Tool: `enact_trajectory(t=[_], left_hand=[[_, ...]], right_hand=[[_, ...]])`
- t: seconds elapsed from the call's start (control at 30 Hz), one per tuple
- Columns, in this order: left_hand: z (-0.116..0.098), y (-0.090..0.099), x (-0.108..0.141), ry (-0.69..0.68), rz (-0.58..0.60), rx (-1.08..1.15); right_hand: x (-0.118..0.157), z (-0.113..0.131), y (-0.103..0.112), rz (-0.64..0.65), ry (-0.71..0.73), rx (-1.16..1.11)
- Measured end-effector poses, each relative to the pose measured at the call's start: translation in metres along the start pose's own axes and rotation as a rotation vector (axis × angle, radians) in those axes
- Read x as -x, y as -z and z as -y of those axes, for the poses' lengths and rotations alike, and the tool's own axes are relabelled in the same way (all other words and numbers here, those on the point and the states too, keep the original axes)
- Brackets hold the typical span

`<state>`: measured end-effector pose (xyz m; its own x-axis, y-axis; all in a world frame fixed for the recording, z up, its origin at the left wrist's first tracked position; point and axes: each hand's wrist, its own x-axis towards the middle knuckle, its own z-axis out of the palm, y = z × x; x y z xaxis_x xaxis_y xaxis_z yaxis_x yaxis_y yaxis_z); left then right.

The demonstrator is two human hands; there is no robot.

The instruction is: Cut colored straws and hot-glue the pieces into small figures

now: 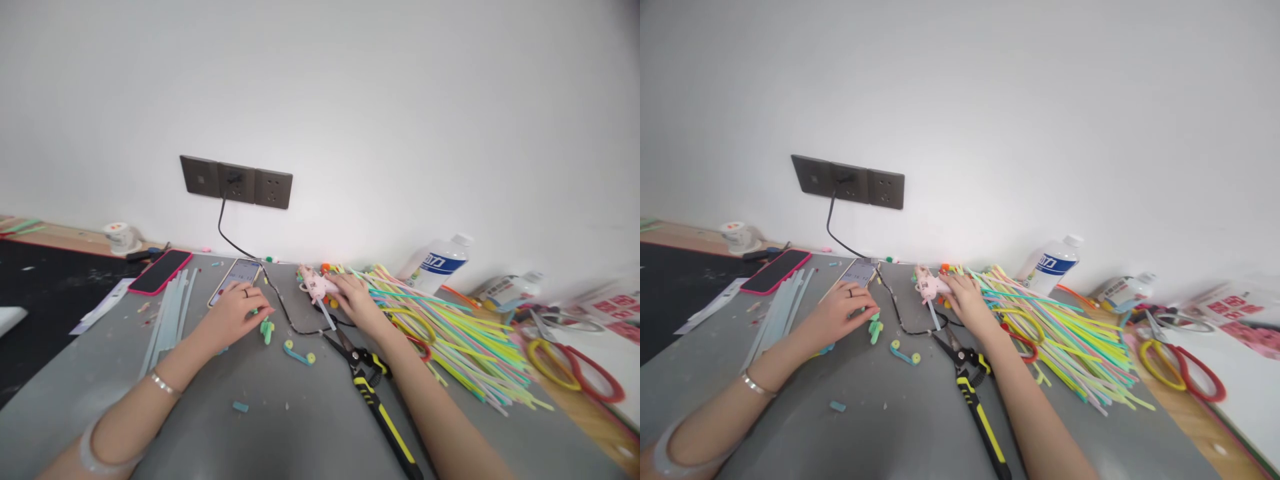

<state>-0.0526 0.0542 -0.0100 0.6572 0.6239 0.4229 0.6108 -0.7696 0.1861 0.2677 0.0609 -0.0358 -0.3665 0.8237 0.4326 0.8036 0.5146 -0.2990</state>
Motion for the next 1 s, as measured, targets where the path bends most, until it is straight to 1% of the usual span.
enact_trajectory(t=[0.13,0.2,0.33,0.43,0.47,0.53,0.6,0.67,0.73,0.87,1.0], left_hand=[[-0.002,0.001,-0.001,0.003,-0.032,0.033],[-0.002,0.001,-0.001,0.001,-0.036,0.052],[-0.004,0.001,-0.001,-0.002,-0.028,0.079],[-0.004,0.001,-0.001,-0.006,-0.035,0.093],[-0.005,0.001,-0.001,-0.004,-0.034,0.097],[-0.005,0.001,-0.001,0.003,-0.025,0.102],[-0.005,0.001,-0.001,0.006,-0.018,0.107],[-0.004,0.001,-0.001,0.008,-0.022,0.112],[-0.004,0.001,-0.001,0.014,-0.034,0.119],[-0.004,0.000,-0.001,0.014,-0.051,0.132],[-0.005,0.001,-0.002,0.011,-0.047,0.121]], right_hand=[[-0.003,0.001,0.008,-0.107,0.047,-0.123],[-0.003,0.004,0.011,-0.144,0.042,-0.177],[-0.002,0.012,0.016,-0.256,-0.021,-0.211],[-0.005,0.023,0.022,-0.313,-0.104,-0.283],[-0.006,0.027,0.024,-0.311,-0.136,-0.333],[-0.010,0.036,0.028,-0.256,-0.178,-0.470],[-0.013,0.044,0.030,-0.152,-0.187,-0.603],[-0.014,0.048,0.029,-0.044,-0.185,-0.666],[-0.014,0.049,0.024,0.009,-0.179,-0.641],[-0.010,0.045,0.009,0.028,-0.128,-0.533],[-0.005,0.040,-0.006,0.073,-0.088,-0.448]])
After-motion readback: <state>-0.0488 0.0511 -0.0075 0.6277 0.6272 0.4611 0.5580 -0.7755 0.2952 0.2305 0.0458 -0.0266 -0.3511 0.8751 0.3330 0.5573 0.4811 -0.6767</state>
